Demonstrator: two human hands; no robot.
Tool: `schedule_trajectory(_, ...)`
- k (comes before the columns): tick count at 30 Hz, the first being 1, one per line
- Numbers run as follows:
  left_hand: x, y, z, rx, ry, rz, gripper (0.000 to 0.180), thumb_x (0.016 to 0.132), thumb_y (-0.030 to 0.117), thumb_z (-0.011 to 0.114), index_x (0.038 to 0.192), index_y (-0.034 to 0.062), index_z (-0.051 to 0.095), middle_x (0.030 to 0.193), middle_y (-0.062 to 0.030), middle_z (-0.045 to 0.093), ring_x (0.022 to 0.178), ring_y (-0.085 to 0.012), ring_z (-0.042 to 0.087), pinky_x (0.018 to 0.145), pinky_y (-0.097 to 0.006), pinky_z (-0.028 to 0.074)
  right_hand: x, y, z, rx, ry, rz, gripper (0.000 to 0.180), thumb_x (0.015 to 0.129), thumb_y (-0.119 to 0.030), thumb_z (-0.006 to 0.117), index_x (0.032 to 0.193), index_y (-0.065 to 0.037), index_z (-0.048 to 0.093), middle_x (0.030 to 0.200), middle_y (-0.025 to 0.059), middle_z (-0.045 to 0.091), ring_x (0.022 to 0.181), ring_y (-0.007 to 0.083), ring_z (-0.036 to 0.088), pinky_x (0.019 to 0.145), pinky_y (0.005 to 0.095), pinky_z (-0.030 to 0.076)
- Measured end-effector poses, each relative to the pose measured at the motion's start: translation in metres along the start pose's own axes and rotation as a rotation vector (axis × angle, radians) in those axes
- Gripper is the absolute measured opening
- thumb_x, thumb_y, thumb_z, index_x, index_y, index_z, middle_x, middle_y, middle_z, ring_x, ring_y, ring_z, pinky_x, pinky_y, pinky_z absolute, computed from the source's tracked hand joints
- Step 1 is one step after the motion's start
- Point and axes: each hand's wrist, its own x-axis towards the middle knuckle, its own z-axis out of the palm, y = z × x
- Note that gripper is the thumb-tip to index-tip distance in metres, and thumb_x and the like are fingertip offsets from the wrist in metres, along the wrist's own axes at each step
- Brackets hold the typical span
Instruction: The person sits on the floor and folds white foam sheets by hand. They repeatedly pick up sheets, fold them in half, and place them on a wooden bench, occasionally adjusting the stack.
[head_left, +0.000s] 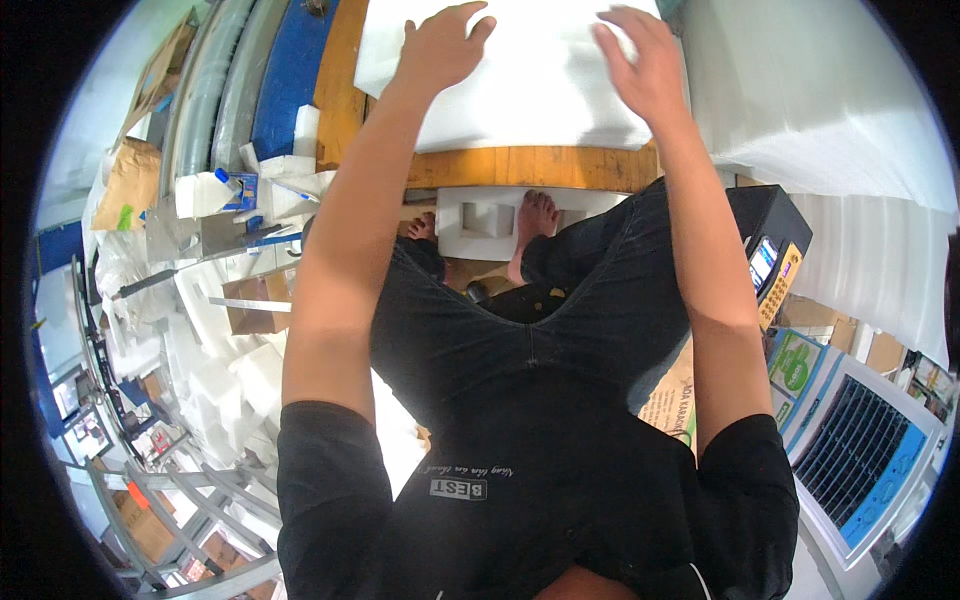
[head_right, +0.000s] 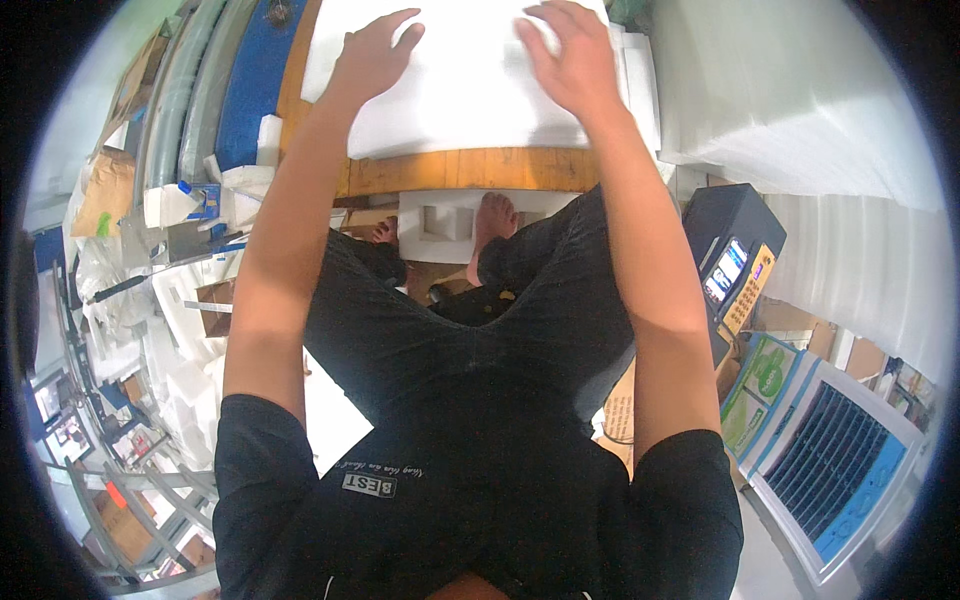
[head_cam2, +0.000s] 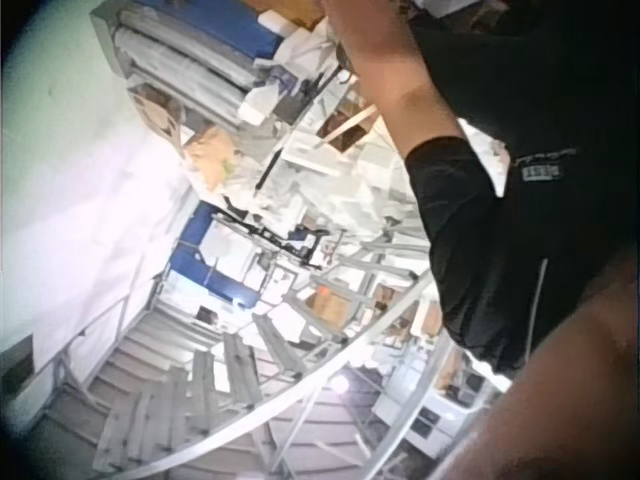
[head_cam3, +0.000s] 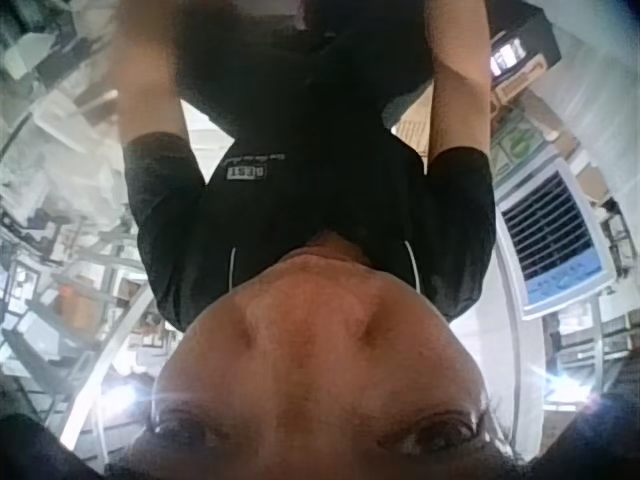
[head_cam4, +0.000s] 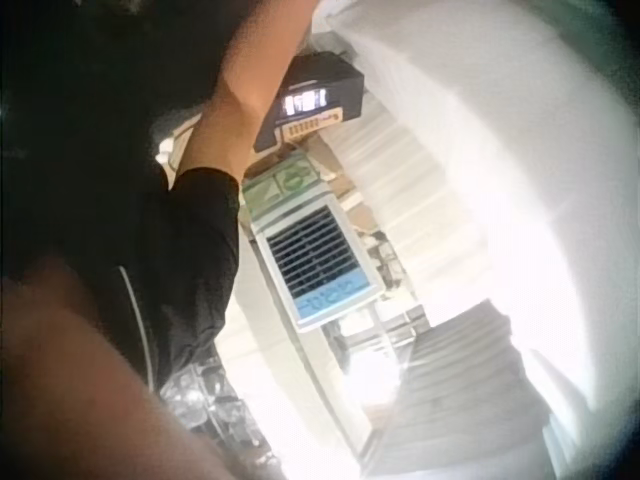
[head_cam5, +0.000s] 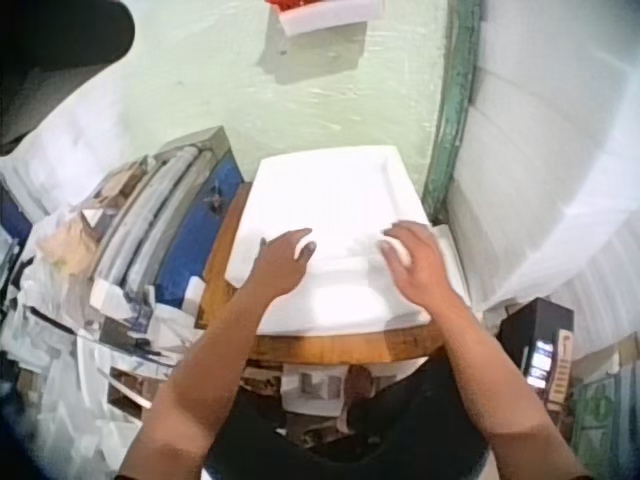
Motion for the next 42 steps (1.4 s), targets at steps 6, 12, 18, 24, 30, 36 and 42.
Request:
schedule_trajectory(6,-0.010,0.063,0.014,0.277,-0.057,-0.221,0.062,0.102,0.059,0.046,0.149,0.0180,0.056,0.158,-0.0170,0.046,0.145,-0.0402,0.042,0.115,-0.079,0.015,0.033,-0.032,0.066,-0.388,-0.239,0.193,0.052,0.101,-0.052,0.052,0.128,-0.012,0.071,0.146,0.0224,0.056,0.140,0.0436,0.046,0.118,0.0671,0.024)
schedule_trajectory(12,-0.022,0.064,0.016,0.248,0.010,-0.190,0.065,0.102,0.062,0.041,0.143,0.0156,0.063,0.151,-0.0191,0.054,0.142,-0.0405,0.045,0.118,-0.074,0.017,0.035,-0.033,0.071,-0.437,-0.499,0.284,0.058,0.103,-0.057,0.043,0.139,-0.017,0.066,0.153,0.0199,0.052,0.143,0.0440,0.044,0.121,0.0657,0.021)
schedule_trajectory(18,-0.024,0.062,0.023,0.238,0.019,-0.204,0.064,0.103,0.061,0.041,0.141,0.0159,0.064,0.149,-0.0190,0.056,0.141,-0.0397,0.047,0.120,-0.069,0.019,0.033,-0.038,0.070,-0.430,-0.508,0.277,0.054,0.103,-0.053,0.044,0.136,-0.017,0.068,0.147,0.0187,0.057,0.138,0.0423,0.049,0.119,0.0630,0.026)
schedule_trajectory(24,-0.018,0.058,0.031,0.216,0.046,-0.210,0.062,0.103,0.059,0.040,0.137,0.0140,0.066,0.145,-0.0186,0.059,0.140,-0.0386,0.048,0.121,-0.066,0.022,0.034,-0.042,0.063,-0.408,-0.514,0.289,0.050,0.102,-0.050,0.049,0.133,-0.016,0.070,0.141,0.0177,0.062,0.132,0.0403,0.054,0.117,0.0617,0.030)
schedule_trajectory(30,-0.014,0.036,0.043,0.321,-0.091,-0.273,0.072,0.099,0.073,0.033,0.150,0.0290,0.056,0.158,-0.0119,0.049,0.148,-0.0366,0.040,0.121,-0.071,0.013,0.037,-0.023,0.089,-0.475,-0.633,0.302,0.068,0.101,-0.066,0.032,0.149,-0.026,0.056,0.155,0.0124,0.052,0.144,0.0378,0.045,0.122,0.0658,0.020)
schedule_trajectory(36,-0.007,0.061,0.034,0.188,-0.228,-0.293,0.078,0.099,0.075,0.025,0.156,0.0257,0.048,0.164,-0.0127,0.039,0.153,-0.0342,0.033,0.122,-0.071,0.005,0.033,0.005,0.078,-0.390,-0.620,0.339,0.064,0.100,-0.066,0.043,0.140,-0.022,0.066,0.145,0.0120,0.062,0.137,0.0323,0.054,0.117,0.0522,0.036)
schedule_trajectory(42,-0.022,0.063,0.018,0.123,-0.151,-0.320,0.073,0.100,0.068,0.030,0.144,0.0190,0.062,0.153,-0.0168,0.052,0.146,-0.0378,0.041,0.122,-0.069,0.010,0.045,-0.031,0.067,-0.436,-0.645,0.307,0.060,0.102,-0.060,0.040,0.134,-0.019,0.070,0.129,0.0159,0.070,0.118,0.0412,0.065,0.102,0.0509,0.050)
